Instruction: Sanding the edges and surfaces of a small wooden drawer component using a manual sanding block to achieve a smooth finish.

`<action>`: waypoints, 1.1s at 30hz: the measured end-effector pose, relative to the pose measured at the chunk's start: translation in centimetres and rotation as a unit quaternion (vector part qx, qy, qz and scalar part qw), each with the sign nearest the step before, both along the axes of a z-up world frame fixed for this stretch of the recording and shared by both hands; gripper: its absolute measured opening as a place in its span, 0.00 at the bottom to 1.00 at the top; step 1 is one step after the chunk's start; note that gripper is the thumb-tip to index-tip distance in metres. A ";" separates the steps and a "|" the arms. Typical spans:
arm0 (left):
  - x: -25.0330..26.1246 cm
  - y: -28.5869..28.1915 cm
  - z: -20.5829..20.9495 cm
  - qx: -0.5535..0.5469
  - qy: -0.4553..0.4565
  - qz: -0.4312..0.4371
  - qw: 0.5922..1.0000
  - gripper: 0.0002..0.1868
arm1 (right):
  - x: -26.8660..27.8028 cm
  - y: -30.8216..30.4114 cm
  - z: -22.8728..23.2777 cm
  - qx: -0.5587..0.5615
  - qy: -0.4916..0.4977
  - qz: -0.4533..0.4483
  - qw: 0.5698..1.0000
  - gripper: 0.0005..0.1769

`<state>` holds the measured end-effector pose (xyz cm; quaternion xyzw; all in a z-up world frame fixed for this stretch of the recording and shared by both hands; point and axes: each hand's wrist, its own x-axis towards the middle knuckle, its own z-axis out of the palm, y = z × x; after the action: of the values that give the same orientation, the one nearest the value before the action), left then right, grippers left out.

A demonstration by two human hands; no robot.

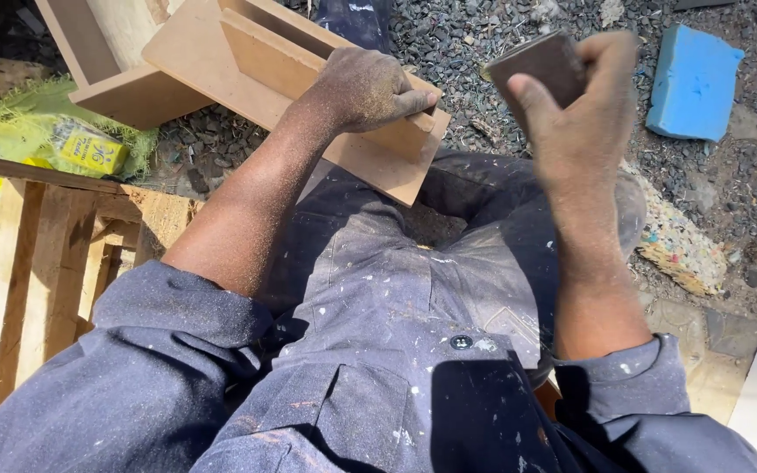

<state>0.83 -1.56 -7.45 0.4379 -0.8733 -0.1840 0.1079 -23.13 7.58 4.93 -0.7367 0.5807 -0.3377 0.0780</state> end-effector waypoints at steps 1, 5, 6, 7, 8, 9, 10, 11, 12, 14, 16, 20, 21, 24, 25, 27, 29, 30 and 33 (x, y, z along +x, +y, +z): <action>0.0 0.0 0.1 -0.001 0.001 -0.002 1.000 0.39 | 0.7 0.6 -0.8 -0.001 0.001 -0.002 1.000 0.34; 0.3 0.3 0.1 -0.005 -0.001 0.004 1.000 0.39 | 3.4 2.8 -5.0 0.261 -0.010 -0.062 0.963 0.18; 0.4 0.4 0.1 -0.017 0.012 0.003 1.000 0.39 | 4.0 3.3 -6.3 0.297 0.023 -0.038 0.954 0.19; 0.4 0.5 0.3 -0.018 0.011 0.001 1.000 0.39 | 4.4 3.6 -5.4 0.297 0.021 -0.039 0.954 0.19; 0.4 0.6 0.5 -0.006 0.005 0.006 1.000 0.40 | 4.9 3.8 -4.5 0.290 -0.003 -0.047 0.956 0.16; 0.5 0.7 0.7 0.005 -0.001 0.013 1.000 0.41 | 5.3 3.9 -3.6 0.283 -0.026 -0.054 0.957 0.14; 0.6 0.7 0.6 0.004 -0.002 0.012 1.000 0.41 | 5.6 3.9 -2.8 0.283 -0.027 -0.054 0.957 0.14; 0.7 0.7 0.5 -0.002 0.019 0.012 1.000 0.39 | 5.8 4.0 -2.0 0.254 -0.043 -0.062 0.964 0.15; 0.8 0.8 0.5 -0.009 0.040 0.012 0.999 0.37 | 6.1 4.1 -1.1 0.225 -0.059 -0.070 0.970 0.16; 0.7 0.8 0.5 -0.013 0.010 0.006 1.000 0.39 | 6.0 3.5 -4.0 0.239 -0.039 -0.036 0.970 0.18; 0.3 1.2 0.5 -0.015 -0.017 0.001 1.000 0.42 | 5.3 3.4 -5.0 0.255 -0.016 -0.003 0.967 0.19; 0.4 1.1 1.4 0.013 0.006 0.004 1.000 0.38 | 3.5 2.8 -2.4 0.210 -0.067 -0.058 0.974 0.09; 0.5 1.3 1.8 0.026 0.017 0.011 0.999 0.38 | 3.2 2.8 -1.6 0.143 -0.103 -0.076 0.982 0.07; 0.4 1.6 2.4 0.042 0.017 0.019 0.999 0.36 | 4.5 2.3 -0.8 0.114 -0.087 -0.090 0.985 0.09; 0.5 1.5 2.3 0.041 0.017 0.019 0.999 0.36 | 4.9 1.9 -2.3 0.113 -0.088 -0.090 0.986 0.09; 0.7 1.8 2.0 0.026 0.011 -0.001 1.000 0.37 | 5.7 1.4 -5.3 0.204 -0.063 -0.023 0.977 0.09; 0.5 2.0 2.2 0.038 -0.007 -0.001 0.999 0.36 | 4.7 0.7 -5.6 0.241 -0.066 -0.042 0.967 0.12; 0.3 1.7 2.4 0.047 -0.024 0.000 0.999 0.36 | 4.2 -0.1 -5.7 0.274 -0.068 -0.058 0.957 0.15; 1.0 1.7 2.8 0.062 0.033 0.015 0.997 0.35 | 4.0 0.0 -3.4 0.174 -0.074 -0.062 0.980 0.18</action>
<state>1.85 0.17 -4.67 0.4509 -0.8493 -0.2507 0.1120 -19.10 7.61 1.52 -0.6476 0.6676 -0.2891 0.2268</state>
